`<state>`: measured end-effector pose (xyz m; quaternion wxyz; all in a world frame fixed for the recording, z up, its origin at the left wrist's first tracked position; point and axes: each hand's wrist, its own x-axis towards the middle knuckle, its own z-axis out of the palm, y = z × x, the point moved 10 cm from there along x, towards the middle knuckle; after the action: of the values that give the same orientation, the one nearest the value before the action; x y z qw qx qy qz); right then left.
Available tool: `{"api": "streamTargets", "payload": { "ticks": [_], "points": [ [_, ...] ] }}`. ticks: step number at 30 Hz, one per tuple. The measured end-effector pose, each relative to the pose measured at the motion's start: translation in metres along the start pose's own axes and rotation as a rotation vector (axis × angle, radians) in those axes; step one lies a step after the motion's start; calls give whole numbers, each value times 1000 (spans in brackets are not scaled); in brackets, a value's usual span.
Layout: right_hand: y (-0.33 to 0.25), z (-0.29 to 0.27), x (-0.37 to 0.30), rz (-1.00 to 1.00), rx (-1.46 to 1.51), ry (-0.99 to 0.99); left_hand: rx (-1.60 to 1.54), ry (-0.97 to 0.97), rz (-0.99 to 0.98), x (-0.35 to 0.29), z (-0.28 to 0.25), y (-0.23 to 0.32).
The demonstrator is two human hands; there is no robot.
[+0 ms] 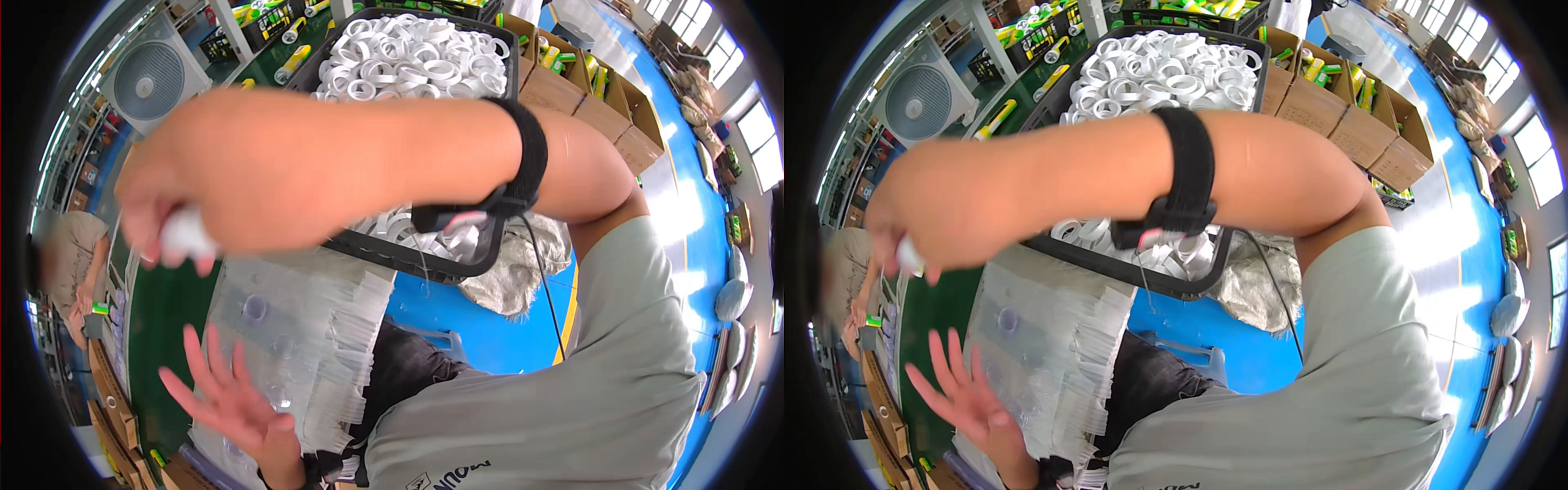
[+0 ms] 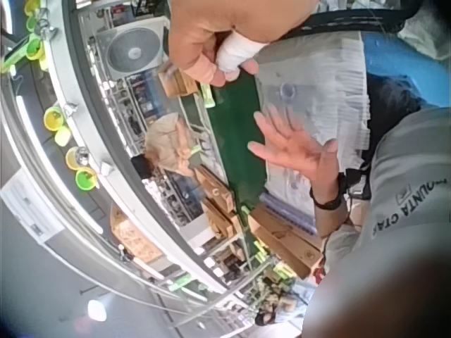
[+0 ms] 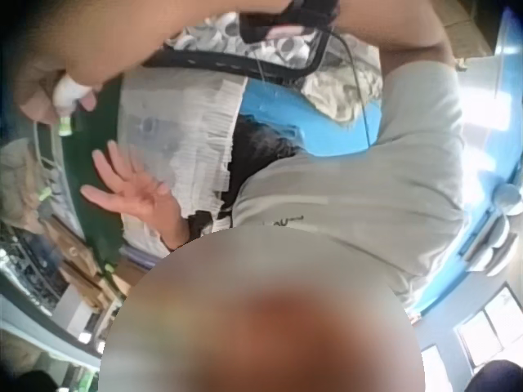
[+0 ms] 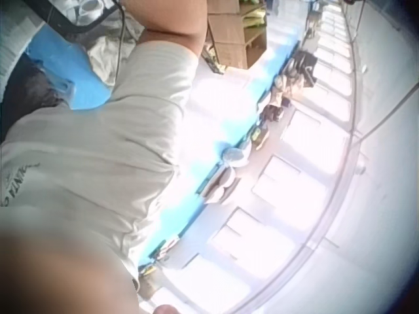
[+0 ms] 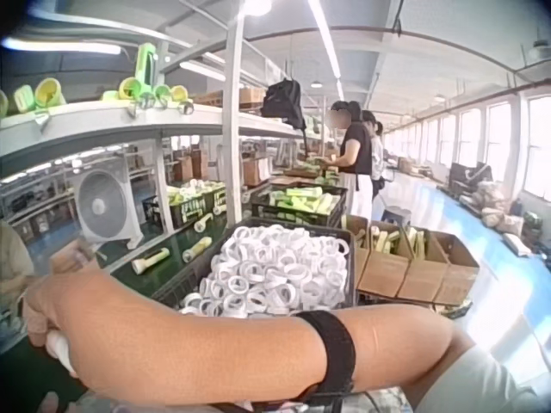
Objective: Assemble flashlight components by attaching the front housing and lens to the main body.
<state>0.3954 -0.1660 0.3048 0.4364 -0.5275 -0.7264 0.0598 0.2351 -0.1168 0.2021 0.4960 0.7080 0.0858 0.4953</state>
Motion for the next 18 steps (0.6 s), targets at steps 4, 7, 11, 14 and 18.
{"api": "streamTargets", "payload": {
  "ticks": [4, 7, 11, 14, 18],
  "points": [
    [-72, 19, -14, -147, 171, -153, 113, -362, 145, 4, 53, 4],
    [-31, -2, -44, 63, 181, -200, -54, -431, -300, 5, 88, -24],
    [96, 7, -150, 584, -345, -684, 16, -531, -147, -10, 81, -15],
    [127, 49, -195, 548, -396, -773, -101, -453, -215, -27, 60, -29],
    [114, -20, -141, 444, -483, -385, 27, -439, -67, -21, 46, -22]
  ]
}}
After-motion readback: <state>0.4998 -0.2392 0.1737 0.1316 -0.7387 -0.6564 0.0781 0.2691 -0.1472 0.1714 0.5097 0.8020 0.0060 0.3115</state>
